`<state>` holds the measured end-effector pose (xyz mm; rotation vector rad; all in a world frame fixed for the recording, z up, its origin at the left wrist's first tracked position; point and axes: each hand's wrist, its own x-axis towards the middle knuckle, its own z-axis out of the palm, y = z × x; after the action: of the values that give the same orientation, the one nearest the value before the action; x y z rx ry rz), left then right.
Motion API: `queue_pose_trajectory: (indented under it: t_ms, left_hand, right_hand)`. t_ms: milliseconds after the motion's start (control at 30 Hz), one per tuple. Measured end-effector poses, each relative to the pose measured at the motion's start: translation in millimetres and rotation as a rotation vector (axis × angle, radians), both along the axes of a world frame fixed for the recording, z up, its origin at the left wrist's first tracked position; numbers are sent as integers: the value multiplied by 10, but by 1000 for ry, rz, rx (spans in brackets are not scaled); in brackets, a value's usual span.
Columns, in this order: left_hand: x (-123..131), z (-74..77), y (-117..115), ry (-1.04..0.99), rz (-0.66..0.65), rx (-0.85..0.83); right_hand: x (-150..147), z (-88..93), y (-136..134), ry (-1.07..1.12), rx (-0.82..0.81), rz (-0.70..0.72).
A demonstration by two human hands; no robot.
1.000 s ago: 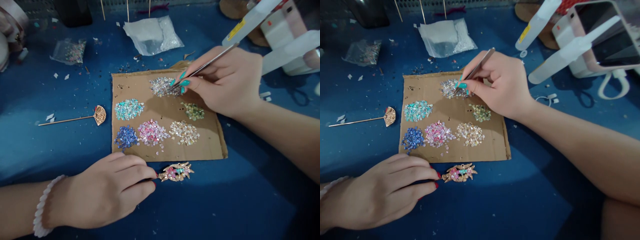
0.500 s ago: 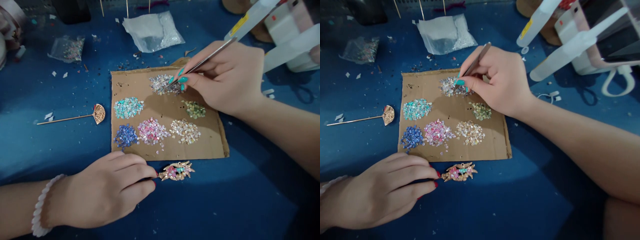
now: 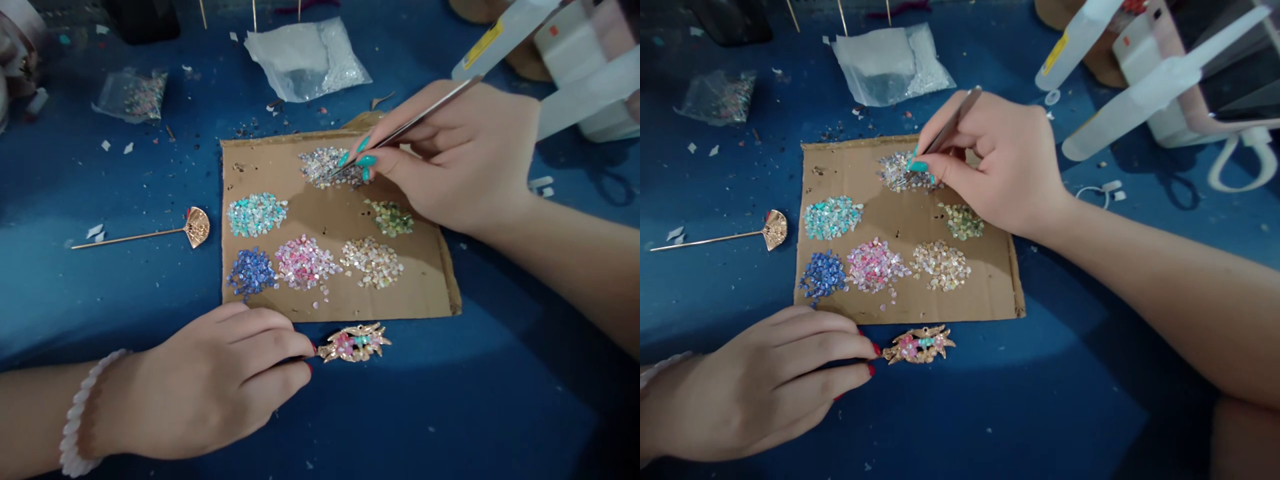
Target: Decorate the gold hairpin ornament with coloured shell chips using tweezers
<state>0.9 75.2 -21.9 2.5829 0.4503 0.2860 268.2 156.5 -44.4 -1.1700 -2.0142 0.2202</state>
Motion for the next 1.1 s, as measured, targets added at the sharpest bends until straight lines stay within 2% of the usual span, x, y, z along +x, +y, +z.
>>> queue_pose_trajectory:
  t_ms: [700,1100]
  left_hand:
    - [4,10,13,-10,-3,-8]
    - [3,-4,2,-1,-1,0]
  right_hand:
    - [-5,-12,13,-12,35,23]
    - [-9,-9,9,2,-15,22]
